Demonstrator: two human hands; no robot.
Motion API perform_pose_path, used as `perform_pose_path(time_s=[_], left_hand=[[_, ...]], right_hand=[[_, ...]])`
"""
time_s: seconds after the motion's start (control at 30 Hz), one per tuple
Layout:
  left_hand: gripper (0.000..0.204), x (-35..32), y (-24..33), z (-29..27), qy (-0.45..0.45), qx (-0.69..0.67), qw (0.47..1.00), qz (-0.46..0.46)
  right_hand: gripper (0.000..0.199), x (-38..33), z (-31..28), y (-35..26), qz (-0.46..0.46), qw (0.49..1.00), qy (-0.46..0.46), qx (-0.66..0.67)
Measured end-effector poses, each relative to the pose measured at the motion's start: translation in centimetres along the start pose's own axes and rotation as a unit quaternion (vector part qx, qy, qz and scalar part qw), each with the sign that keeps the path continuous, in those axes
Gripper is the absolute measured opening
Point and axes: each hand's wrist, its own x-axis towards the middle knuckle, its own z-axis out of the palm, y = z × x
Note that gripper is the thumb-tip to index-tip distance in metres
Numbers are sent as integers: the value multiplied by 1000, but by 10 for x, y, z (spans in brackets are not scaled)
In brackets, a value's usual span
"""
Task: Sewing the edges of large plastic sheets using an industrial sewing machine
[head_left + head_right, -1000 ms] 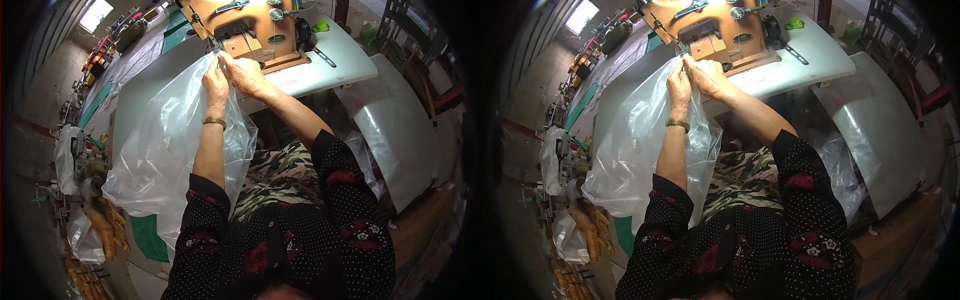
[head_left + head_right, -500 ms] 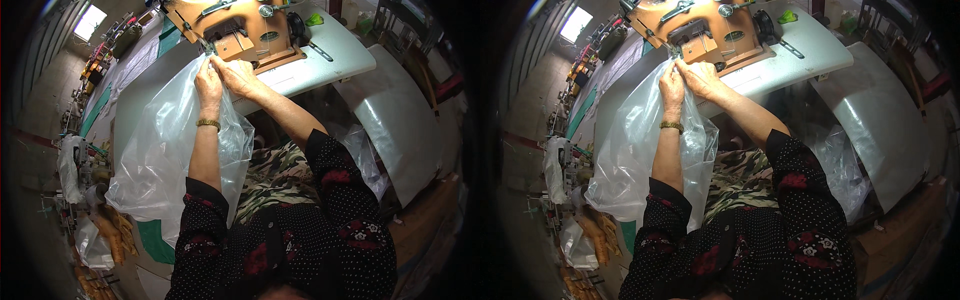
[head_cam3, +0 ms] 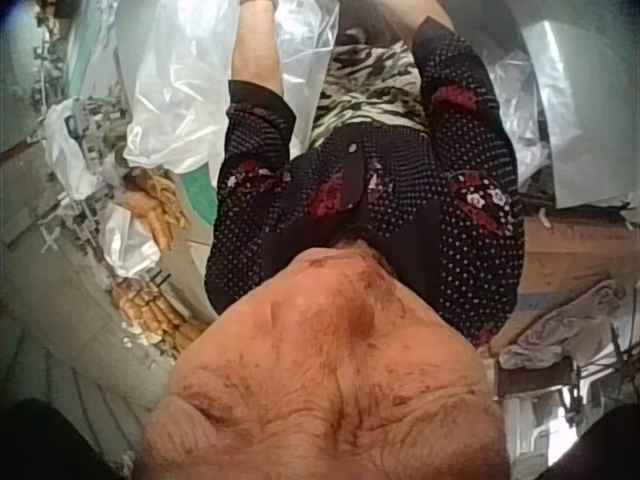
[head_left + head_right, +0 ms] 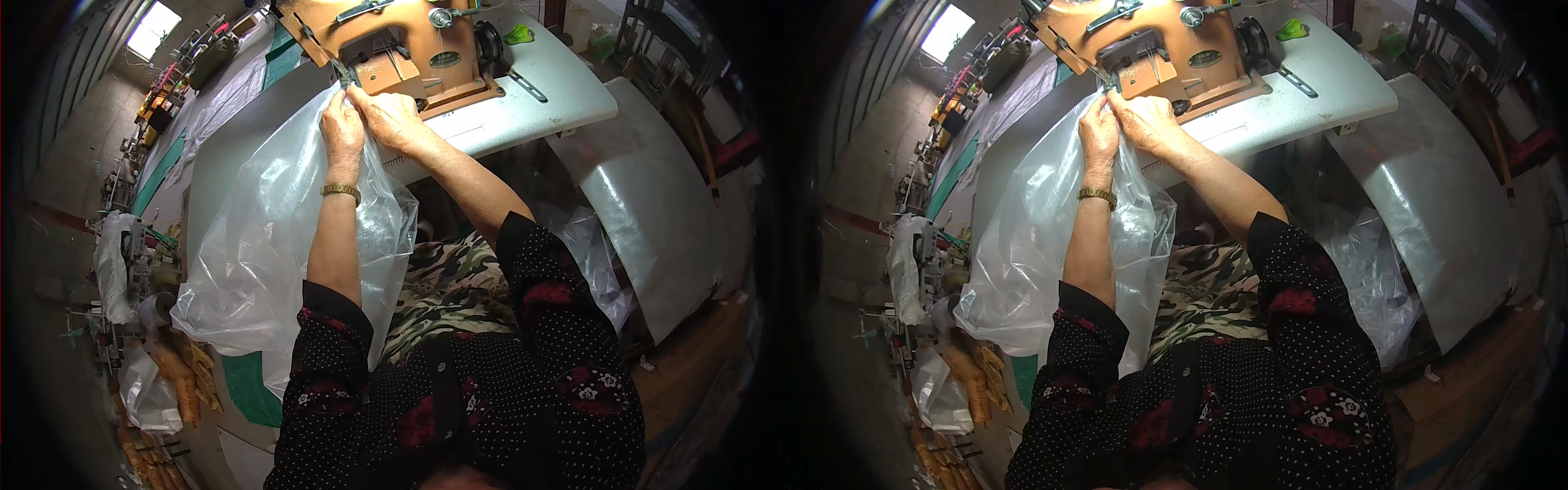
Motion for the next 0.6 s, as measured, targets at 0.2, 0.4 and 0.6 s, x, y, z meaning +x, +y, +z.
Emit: perform_pose_path(time_s=[0.2,0.4,0.6], left_hand=[[38,7,-1,-2,-14,-16,999,-50],[37,7,-3,1,-10,-43,997,-69],[39,-14,9,-5,-18,-94,986,-134]], right_hand=[[40,3,-2,-3,9,1000,-18,-14],[46,-1,2,-1,16,1000,-14,-19],[50,-25,-2,-2,20,999,16,26]])
